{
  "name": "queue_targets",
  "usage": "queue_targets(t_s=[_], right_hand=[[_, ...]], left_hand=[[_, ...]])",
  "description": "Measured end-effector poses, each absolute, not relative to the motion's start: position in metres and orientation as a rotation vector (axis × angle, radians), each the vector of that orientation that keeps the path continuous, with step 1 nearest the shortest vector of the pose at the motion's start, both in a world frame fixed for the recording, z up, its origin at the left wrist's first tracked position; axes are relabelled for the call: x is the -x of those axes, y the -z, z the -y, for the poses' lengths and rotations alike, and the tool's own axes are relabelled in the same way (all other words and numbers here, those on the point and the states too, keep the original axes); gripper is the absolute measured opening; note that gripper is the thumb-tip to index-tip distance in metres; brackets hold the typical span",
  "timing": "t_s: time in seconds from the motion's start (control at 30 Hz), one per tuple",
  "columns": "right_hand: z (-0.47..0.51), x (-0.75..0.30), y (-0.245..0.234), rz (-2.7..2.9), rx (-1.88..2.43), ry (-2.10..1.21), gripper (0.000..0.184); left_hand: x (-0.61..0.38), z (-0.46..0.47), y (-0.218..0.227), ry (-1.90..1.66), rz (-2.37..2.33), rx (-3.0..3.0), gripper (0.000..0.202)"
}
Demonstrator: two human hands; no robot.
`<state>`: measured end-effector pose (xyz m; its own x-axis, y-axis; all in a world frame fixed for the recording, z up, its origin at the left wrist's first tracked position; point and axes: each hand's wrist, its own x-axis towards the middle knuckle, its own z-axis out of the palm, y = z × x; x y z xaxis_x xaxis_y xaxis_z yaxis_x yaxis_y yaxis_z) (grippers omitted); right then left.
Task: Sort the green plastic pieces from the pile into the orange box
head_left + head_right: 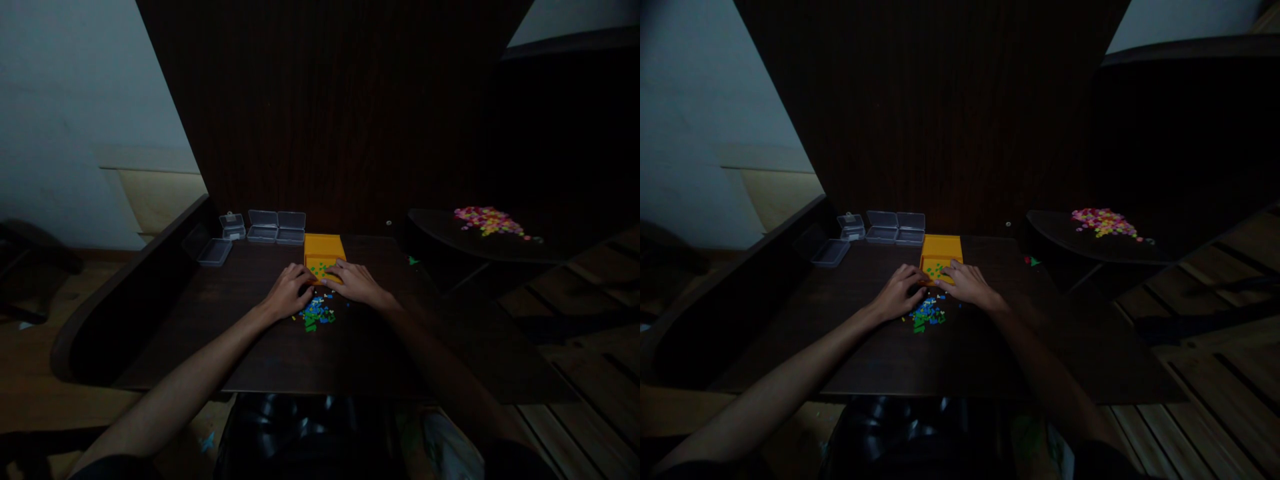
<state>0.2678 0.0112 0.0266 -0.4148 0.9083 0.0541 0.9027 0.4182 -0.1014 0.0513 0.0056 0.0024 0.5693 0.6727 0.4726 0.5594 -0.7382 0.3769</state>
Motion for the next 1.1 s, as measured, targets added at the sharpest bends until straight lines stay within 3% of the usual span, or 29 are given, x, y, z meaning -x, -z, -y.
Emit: queue_targets(t_s=[0.2,0.33,0.53,0.77,1.1], right_hand=[[-0.012,-0.279,-0.031,2.441,1.490,-0.116,0.033],[-0.008,-0.289,-0.032,2.469,1.194,-0.432,0.020],[0.011,-0.294,-0.030,2.555,0.973,-0.847,0.022],[0.019,-0.291,-0.027,2.597,0.835,-0.954,0.021],[0.021,-0.289,-0.022,2.600,0.877,-0.863,0.016]], left_hand=[[-0.051,-0.005,-0.004,-0.914,-1.007,-2.602,0.017],[-0.051,-0.002,-0.007,-0.848,-0.881,-2.617,0.017],[-0.053,0.009,-0.014,-0.694,-0.640,-2.607,0.017],[-0.053,0.010,-0.012,-0.601,-0.551,-2.626,0.015],[-0.054,0.010,-0.012,-0.576,-0.596,-2.594,0.013]])
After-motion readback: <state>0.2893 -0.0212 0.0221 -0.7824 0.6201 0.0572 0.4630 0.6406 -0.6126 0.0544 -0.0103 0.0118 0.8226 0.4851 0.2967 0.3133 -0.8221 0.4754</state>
